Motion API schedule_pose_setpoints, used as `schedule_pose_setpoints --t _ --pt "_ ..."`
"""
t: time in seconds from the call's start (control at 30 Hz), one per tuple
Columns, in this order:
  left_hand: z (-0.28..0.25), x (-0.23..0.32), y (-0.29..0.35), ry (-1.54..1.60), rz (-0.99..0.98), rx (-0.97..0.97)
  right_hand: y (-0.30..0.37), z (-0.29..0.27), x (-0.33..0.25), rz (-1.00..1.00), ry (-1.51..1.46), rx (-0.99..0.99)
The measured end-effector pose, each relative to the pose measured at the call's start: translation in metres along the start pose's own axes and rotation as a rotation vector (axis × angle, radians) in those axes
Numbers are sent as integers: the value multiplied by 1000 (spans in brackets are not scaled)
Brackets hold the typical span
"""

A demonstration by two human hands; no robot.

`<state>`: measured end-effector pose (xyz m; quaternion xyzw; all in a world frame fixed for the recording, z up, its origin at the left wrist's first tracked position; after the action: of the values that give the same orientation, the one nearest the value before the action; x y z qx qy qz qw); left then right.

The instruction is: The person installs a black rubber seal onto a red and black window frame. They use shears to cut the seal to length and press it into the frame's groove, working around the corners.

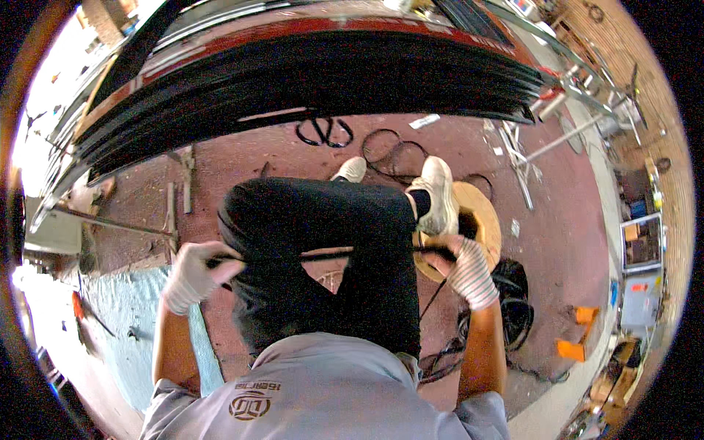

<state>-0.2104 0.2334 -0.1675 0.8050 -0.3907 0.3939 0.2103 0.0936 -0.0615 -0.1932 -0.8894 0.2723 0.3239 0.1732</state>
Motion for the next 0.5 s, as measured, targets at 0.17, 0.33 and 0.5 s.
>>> schedule_pose_setpoints --t 0.17,0.33,0.5 --pt "-69 -37 3 -61 -194 157 1 -42 64 128 -69 203" --pt "-108 -63 11 -43 -266 169 5 -66 112 191 117 355" --pt "-110 -70 15 -110 -266 141 24 -95 169 419 374 517"
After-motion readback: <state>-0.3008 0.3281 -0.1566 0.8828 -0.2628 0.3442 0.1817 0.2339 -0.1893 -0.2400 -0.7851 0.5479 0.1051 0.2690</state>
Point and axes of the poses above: each hand's wrist, its own y-axis away from the middle knuckle, its own z-axis out of the palm, x = y × z, the point moved 10 cm from there along -y, towards the middle knuckle, and after that the axes turned 7 degrees about x, right-handed, at the moved point
